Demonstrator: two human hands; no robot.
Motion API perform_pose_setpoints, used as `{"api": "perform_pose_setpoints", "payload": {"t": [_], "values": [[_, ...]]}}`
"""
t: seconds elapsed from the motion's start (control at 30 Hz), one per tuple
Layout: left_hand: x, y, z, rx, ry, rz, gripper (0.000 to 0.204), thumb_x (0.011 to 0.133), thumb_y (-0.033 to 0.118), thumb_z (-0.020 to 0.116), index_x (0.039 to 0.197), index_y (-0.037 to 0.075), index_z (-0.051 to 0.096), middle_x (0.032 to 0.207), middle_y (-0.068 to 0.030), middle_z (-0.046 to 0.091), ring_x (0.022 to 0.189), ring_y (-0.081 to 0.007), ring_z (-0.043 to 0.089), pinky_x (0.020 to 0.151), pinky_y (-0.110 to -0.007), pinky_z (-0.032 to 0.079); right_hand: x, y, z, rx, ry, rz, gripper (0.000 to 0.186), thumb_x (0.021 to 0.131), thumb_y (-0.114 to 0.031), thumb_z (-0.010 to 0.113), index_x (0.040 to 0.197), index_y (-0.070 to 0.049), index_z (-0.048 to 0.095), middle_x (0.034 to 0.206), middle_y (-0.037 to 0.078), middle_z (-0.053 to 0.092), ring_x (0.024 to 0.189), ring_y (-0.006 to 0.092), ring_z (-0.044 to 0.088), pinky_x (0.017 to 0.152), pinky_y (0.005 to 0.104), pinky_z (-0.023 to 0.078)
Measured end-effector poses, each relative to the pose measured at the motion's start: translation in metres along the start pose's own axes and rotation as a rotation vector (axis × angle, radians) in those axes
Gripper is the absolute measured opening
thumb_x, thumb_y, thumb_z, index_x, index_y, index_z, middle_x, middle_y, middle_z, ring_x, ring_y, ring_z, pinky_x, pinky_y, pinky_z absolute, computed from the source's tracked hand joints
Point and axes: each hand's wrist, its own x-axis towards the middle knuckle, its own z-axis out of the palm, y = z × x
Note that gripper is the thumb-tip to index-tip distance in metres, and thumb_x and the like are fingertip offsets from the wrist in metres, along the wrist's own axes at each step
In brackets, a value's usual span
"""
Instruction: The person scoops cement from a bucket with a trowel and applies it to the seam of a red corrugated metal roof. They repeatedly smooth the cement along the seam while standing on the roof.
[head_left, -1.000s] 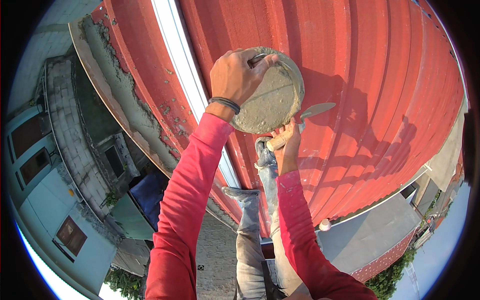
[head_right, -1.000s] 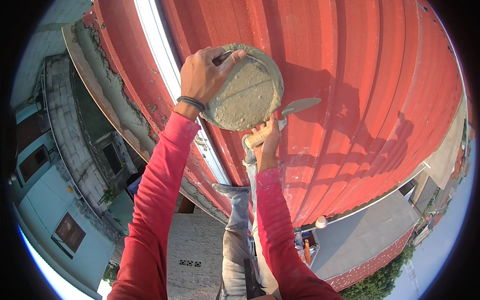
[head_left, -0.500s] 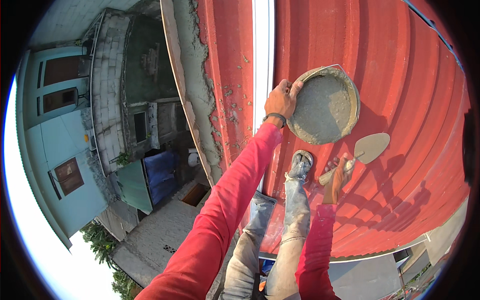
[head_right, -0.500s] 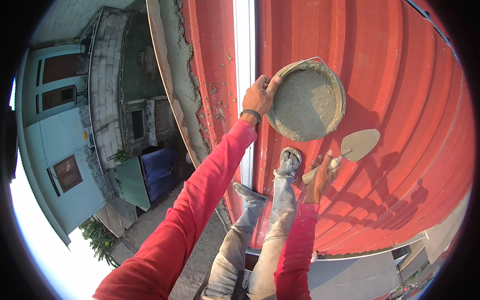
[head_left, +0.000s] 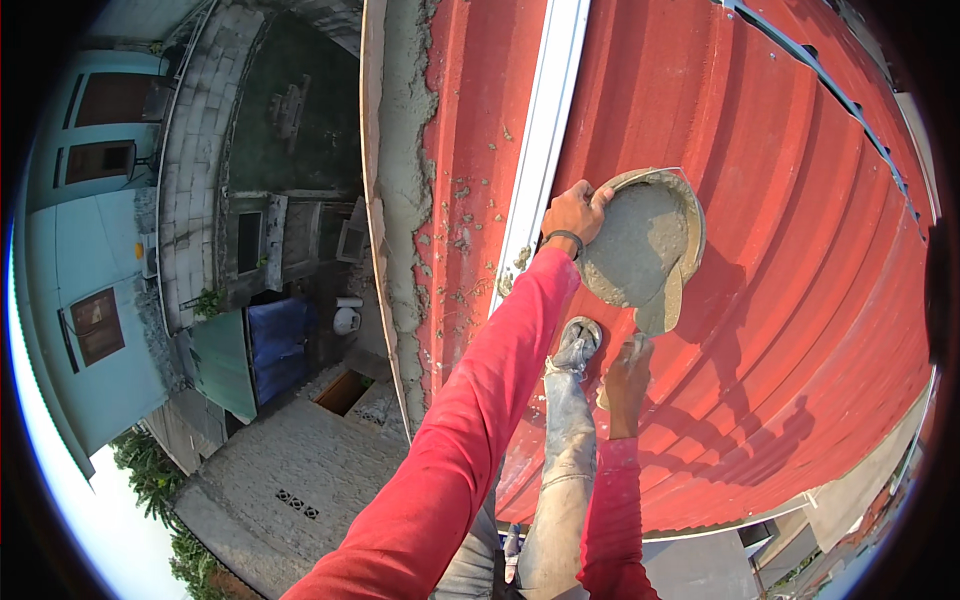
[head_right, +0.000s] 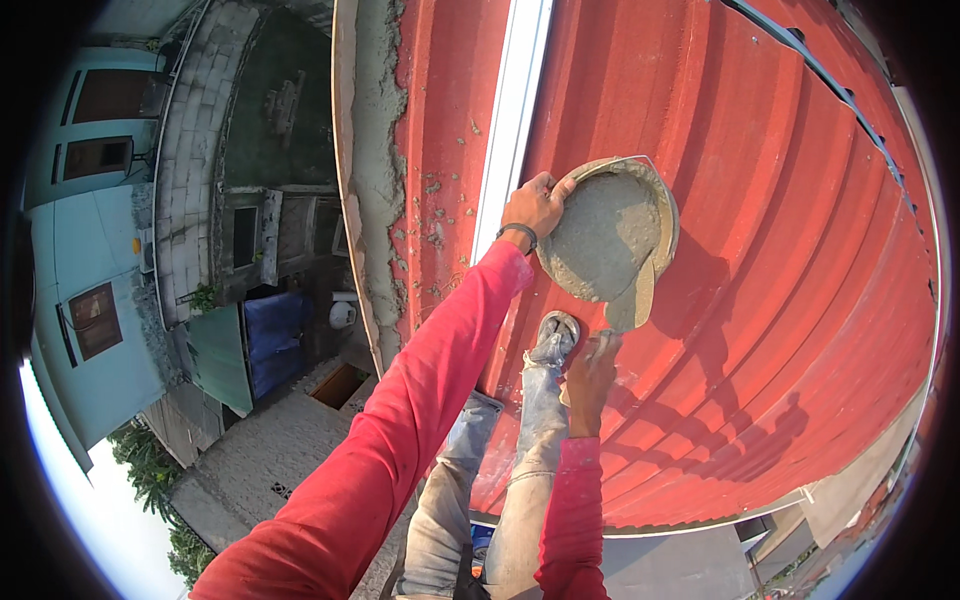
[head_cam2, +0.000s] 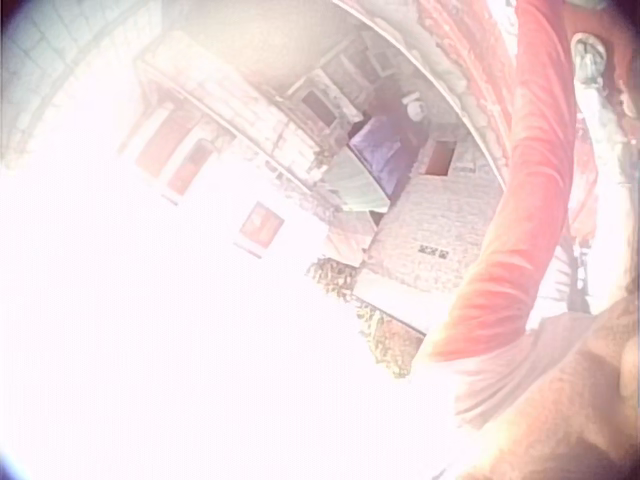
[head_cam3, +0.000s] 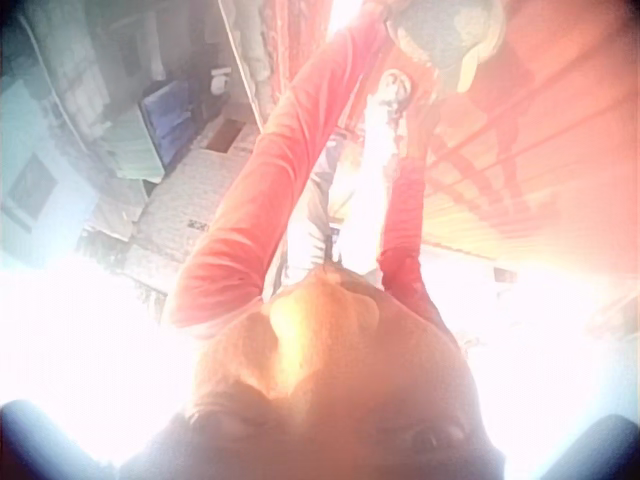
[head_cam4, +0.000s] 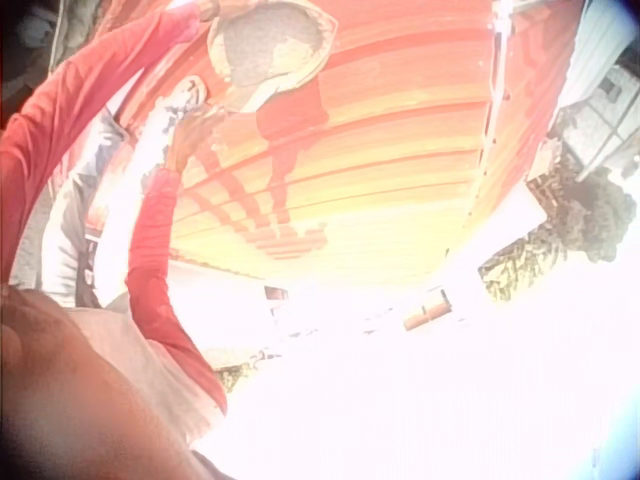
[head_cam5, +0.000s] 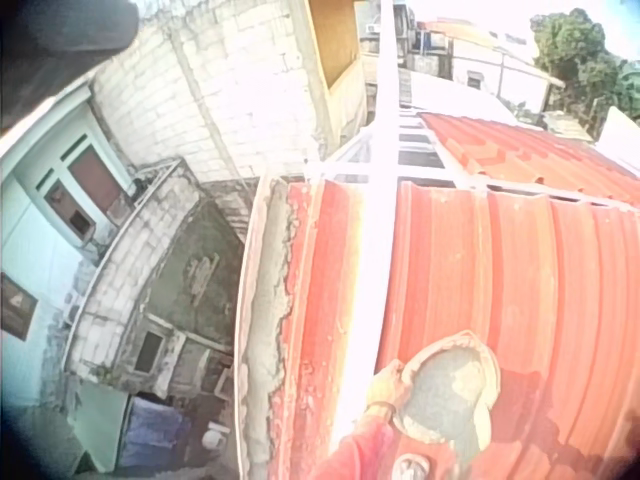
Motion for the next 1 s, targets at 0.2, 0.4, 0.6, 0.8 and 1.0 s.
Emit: {"api": "perform_pose_setpoints", "payload": {"t": [0.2,0.4,0.6,0.8,1.0], "values": [[0.012,-0.009,-0.008,0.017,-0.066,-0.062,0.062,0.098,0.068,0.061,0.110,0.008,0.072,0.103,-0.0199,0.078,0.102,-0.0398,0.074,0.090,-0.050,0.056,0.009,-0.085,0.038,0.743,-0.293,0.522,0.024,0.109,-0.030,0.049,0.121,-0.010,0.052,0.077,0.005,0.059,0.049,0.0162,0.056,0.046,0.0356,0.053],[0.017,-0.017,-0.003,0.054,-0.048,0.011,0.071,0.099,0.076,0.054,0.099,0.006,0.068,0.085,-0.0145,0.071,0.086,-0.0322,0.073,0.080,-0.045,0.056,-0.008,-0.076,0.037,0.105,0.039,-0.157,0.025,0.107,-0.023,0.058,0.125,-0.005,0.054,0.084,0.019,0.068,0.070,0.0388,0.070,0.064,0.0438,0.060],[0.008,-0.022,-0.003,0.089,-0.015,-0.005,0.067,0.100,0.073,0.054,0.097,0.007,0.065,0.081,-0.0124,0.068,0.079,-0.0260,0.067,0.077,-0.041,0.054,0.003,-0.062,-0.031,-0.239,0.107,-0.270,0.034,0.107,-0.022,0.060,0.135,-0.003,0.056,0.118,0.024,0.071,0.100,0.0466,0.072,0.082,0.0533,0.059],[0.008,-0.016,-0.012,0.064,-0.040,-0.031,0.068,0.101,0.073,0.054,0.094,0.006,0.060,0.080,-0.0103,0.065,0.078,-0.0221,0.063,0.075,-0.040,0.052,0.028,-0.031,-0.009,-0.235,0.056,-0.015,0.038,0.110,-0.035,0.053,0.134,-0.006,0.054,0.118,0.027,0.071,0.103,0.0499,0.069,0.080,0.0568,0.058],[0.014,0.002,0.005,0.054,-0.071,-0.029,0.066,0.101,0.071,0.055,0.097,0.006,0.063,0.079,-0.0104,0.066,0.078,-0.0228,0.064,0.076,-0.041,0.052,0.050,0.015,0.085,0.155,-0.047,0.011,0.032,0.109,-0.036,0.055,0.125,-0.008,0.056,0.099,0.019,0.073,0.080,0.0407,0.072,0.064,0.0496,0.058]]}}
